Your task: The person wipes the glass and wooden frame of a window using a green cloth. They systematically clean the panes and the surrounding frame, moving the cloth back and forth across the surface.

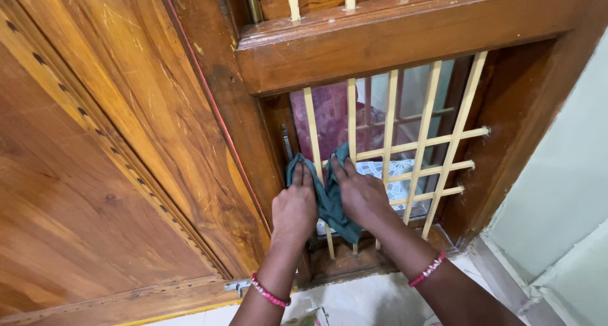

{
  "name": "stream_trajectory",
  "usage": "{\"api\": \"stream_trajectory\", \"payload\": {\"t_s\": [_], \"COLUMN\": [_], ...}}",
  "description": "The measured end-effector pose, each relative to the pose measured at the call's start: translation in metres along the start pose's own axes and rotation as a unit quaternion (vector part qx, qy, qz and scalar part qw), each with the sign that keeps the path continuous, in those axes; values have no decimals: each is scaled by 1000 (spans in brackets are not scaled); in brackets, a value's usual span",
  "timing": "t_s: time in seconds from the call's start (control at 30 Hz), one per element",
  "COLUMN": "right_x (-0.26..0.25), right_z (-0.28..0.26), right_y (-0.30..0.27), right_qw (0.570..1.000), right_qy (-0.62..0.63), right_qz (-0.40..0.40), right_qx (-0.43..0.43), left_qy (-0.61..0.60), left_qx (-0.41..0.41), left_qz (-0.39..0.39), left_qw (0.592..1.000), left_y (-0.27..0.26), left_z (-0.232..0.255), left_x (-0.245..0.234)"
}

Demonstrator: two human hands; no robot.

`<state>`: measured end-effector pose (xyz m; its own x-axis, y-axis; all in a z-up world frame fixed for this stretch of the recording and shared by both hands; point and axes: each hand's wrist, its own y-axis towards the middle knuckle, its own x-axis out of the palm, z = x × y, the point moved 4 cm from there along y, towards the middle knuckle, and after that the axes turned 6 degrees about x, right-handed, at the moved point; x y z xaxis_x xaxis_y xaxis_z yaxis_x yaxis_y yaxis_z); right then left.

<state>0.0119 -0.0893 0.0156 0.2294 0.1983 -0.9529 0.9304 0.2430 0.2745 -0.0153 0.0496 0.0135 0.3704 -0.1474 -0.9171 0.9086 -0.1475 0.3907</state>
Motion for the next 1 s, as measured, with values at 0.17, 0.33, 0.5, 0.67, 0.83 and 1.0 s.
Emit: {"api": "stream_trajectory", "payload": {"t_s": [0.17, 0.33, 0.5, 0.67, 0.83, 1.0], "right_x": [24, 16, -5, -11, -6, 2], "right_z": [1, 1, -12, -13, 4, 3], "right_y": [17, 36, 19, 9, 20, 30], "right_qw": [992, 998, 997, 994, 999, 991], "right_qy": [116, 28, -77, -108, 31, 121], "right_qz": [9, -46, -2, -11, -41, -56], "right_qx": [-49, -17, 2, 5, 2, -29], "left_qy": [-17, 42, 96, 130, 63, 30], "left_qx": [14, 22, -12, 9, 22, 23], "left_qz": [-37, -35, -45, -86, -140, -95], "left_qw": [999, 998, 994, 988, 988, 995], "left_y": [13, 28, 19, 3, 3, 24], "left_z": [-4, -6, 3, 7, -7, -6], "left_x": [5, 13, 6, -7, -14, -1]}}
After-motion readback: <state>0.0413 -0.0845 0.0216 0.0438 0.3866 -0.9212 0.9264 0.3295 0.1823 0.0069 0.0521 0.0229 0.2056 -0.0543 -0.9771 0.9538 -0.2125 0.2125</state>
